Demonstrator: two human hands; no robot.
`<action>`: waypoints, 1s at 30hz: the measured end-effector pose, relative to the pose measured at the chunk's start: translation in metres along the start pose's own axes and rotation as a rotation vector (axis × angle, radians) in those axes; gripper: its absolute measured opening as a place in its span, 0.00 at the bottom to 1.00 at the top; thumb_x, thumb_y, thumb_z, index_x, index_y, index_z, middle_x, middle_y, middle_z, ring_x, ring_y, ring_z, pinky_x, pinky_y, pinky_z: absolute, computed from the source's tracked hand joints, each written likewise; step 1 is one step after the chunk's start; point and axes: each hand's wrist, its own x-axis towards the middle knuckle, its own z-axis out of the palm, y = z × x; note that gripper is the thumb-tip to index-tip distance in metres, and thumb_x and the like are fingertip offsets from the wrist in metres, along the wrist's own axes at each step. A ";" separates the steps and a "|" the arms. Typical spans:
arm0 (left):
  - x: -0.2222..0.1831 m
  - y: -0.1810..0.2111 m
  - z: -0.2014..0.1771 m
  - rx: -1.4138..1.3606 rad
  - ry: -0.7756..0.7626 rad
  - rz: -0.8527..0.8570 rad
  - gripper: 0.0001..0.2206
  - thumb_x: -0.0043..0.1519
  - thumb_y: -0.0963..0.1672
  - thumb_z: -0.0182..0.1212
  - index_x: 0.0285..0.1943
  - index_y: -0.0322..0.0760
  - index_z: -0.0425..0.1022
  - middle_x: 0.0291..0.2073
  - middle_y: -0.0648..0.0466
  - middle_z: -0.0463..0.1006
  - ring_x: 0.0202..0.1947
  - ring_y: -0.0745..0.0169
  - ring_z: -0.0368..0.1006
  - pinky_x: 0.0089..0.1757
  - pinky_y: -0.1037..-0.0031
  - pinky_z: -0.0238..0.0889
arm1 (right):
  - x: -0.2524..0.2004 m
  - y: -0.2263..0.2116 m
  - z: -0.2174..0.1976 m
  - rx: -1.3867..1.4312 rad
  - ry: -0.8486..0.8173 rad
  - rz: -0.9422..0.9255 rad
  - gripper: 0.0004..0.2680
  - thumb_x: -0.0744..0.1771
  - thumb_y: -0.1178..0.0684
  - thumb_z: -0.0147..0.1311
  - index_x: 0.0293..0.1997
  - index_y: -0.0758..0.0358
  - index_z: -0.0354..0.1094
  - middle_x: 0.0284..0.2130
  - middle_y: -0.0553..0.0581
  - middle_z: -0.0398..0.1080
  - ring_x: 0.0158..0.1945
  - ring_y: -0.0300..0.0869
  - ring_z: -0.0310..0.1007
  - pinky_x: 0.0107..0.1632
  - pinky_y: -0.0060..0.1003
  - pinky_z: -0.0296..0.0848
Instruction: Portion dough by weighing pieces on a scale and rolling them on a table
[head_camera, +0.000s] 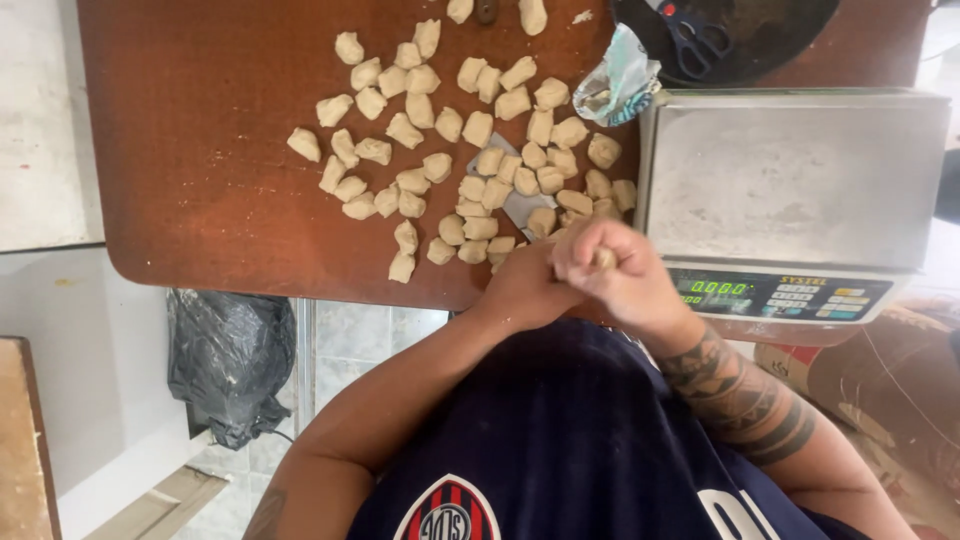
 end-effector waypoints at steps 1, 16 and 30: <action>0.001 0.000 -0.003 0.069 -0.024 0.032 0.20 0.46 0.55 0.67 0.41 0.46 0.83 0.34 0.52 0.84 0.45 0.46 0.81 0.44 0.59 0.74 | -0.003 -0.008 0.007 -0.005 -0.020 0.058 0.05 0.61 0.64 0.59 0.31 0.67 0.65 0.25 0.60 0.66 0.29 0.46 0.66 0.34 0.37 0.65; -0.040 -0.005 -0.036 -0.253 -0.144 -0.015 0.30 0.62 0.62 0.50 0.72 0.58 0.59 0.68 0.36 0.58 0.67 0.33 0.55 0.62 0.49 0.50 | -0.058 0.031 -0.087 -1.103 0.419 0.073 0.20 0.66 0.50 0.63 0.63 0.66 0.65 0.56 0.69 0.67 0.65 0.62 0.63 0.67 0.55 0.57; 0.011 -0.098 -0.008 -0.661 -0.496 0.247 0.40 0.58 0.53 0.72 0.75 0.31 0.59 0.46 0.49 0.78 0.44 0.63 0.75 0.42 0.65 0.75 | -0.027 0.003 0.007 -0.849 0.093 -0.079 0.17 0.61 0.43 0.70 0.51 0.56 0.76 0.43 0.56 0.73 0.47 0.51 0.74 0.52 0.43 0.69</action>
